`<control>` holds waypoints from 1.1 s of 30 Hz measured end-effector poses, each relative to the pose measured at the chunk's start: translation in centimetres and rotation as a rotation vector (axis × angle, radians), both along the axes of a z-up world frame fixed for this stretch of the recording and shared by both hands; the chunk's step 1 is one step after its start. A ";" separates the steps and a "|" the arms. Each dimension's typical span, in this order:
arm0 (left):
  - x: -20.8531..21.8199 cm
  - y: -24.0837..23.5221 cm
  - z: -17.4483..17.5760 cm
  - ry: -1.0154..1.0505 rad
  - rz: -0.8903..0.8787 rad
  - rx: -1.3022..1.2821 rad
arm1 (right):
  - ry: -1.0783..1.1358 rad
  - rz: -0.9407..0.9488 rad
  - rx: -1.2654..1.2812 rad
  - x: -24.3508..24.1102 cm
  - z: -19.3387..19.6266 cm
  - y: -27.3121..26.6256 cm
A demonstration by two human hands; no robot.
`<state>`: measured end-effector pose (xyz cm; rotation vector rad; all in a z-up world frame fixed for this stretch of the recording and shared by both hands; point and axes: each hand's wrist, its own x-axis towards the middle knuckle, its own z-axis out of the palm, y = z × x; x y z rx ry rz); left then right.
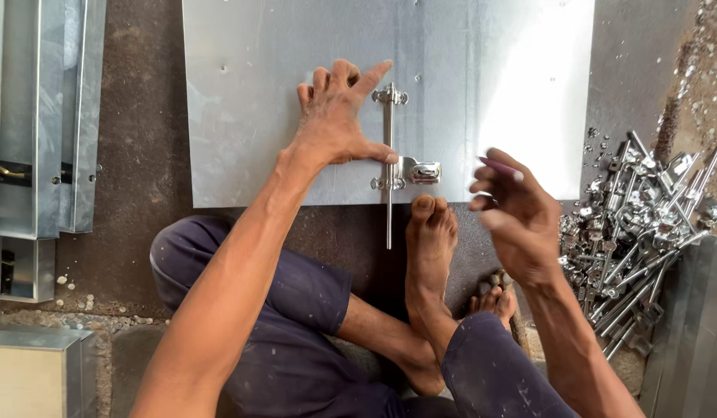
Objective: The person assembles a metal box by attaching hinges and latch components to a flat metal sheet using a hammer and pins, then fits the panel into a frame and hammers the edges to secure it.
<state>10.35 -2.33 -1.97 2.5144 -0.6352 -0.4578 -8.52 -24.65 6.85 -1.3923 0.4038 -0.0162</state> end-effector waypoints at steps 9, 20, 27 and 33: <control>-0.3 0.0 -1.3 -0.048 0.029 -0.079 | -0.234 0.242 -0.786 1.1 -4.8 4.0; -0.2 -0.1 -2.1 -0.055 0.043 -0.097 | -0.229 0.316 -0.953 1.4 -5.3 5.2; -0.3 -0.3 -2.1 -0.063 0.056 -0.112 | -0.240 0.371 -0.963 1.6 -5.1 5.1; -0.2 -0.3 -1.9 -0.051 0.063 -0.094 | -0.332 0.315 -0.881 1.5 -5.4 5.2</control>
